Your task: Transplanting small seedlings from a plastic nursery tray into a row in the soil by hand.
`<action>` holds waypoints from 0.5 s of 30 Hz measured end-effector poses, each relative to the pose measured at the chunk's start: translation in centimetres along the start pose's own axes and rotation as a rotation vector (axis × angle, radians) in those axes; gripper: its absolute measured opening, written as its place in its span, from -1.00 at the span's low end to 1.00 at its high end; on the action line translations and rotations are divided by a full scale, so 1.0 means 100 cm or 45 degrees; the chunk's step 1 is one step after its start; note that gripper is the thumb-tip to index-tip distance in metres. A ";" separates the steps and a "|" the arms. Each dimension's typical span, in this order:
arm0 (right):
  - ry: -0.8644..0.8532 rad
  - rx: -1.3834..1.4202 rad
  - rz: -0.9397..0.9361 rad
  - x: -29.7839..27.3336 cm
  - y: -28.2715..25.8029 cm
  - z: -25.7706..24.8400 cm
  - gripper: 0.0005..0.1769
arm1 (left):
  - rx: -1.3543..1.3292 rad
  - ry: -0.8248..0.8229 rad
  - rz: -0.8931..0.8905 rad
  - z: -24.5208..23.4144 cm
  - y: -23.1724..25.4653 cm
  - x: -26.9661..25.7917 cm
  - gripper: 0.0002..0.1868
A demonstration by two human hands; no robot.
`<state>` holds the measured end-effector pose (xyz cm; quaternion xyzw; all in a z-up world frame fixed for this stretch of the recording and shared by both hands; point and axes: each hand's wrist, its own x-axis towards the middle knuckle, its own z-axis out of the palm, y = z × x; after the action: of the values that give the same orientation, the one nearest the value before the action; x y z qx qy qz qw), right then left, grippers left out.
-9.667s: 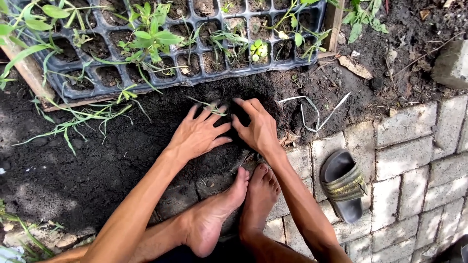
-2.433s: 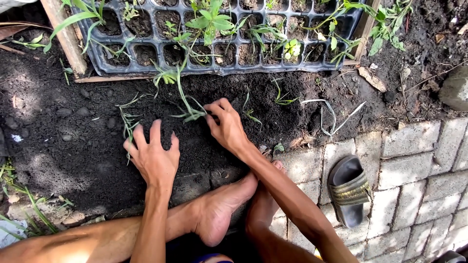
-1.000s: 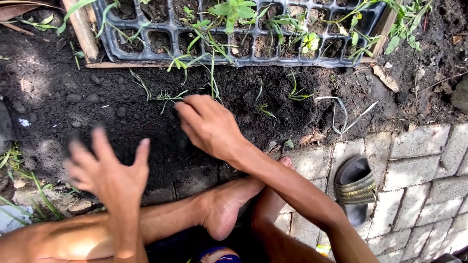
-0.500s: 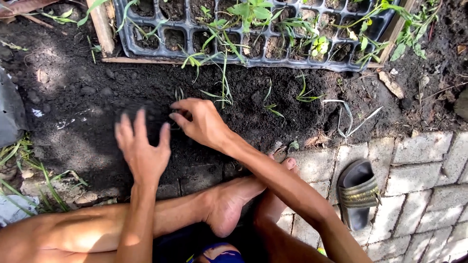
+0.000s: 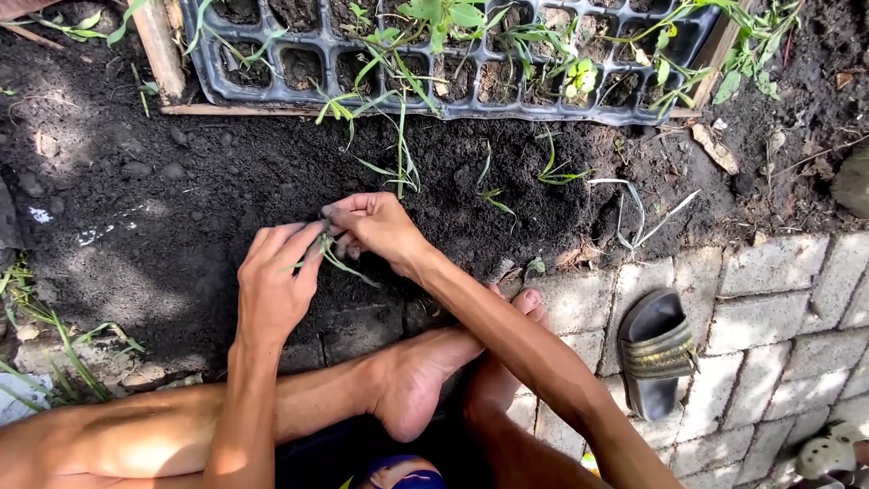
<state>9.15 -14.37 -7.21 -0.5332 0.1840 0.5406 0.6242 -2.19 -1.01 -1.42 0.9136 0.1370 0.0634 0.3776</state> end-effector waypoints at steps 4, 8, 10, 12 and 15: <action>0.068 -0.760 -0.435 -0.016 -0.014 -0.001 -0.73 | 0.068 0.015 -0.090 0.005 -0.005 0.012 -0.82; 0.172 -1.270 -0.648 -0.028 -0.021 0.003 -0.59 | 0.435 0.021 -0.014 0.035 -0.030 0.019 -0.84; 0.160 -1.254 -0.674 -0.023 -0.016 0.005 -0.60 | 0.445 0.031 -0.042 0.033 -0.021 0.020 -0.85; 0.164 -1.234 -0.693 -0.021 -0.012 0.006 -0.61 | 0.446 0.029 -0.059 0.031 -0.017 0.020 -0.85; 0.143 -1.201 -0.797 -0.023 -0.012 0.008 -0.59 | 0.458 -0.083 -0.095 0.024 -0.014 0.014 -0.81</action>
<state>9.13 -14.57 -4.52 -0.8114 -0.2113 0.3241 0.4381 -0.56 -1.30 -4.11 0.9622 0.1678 -0.0058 0.2143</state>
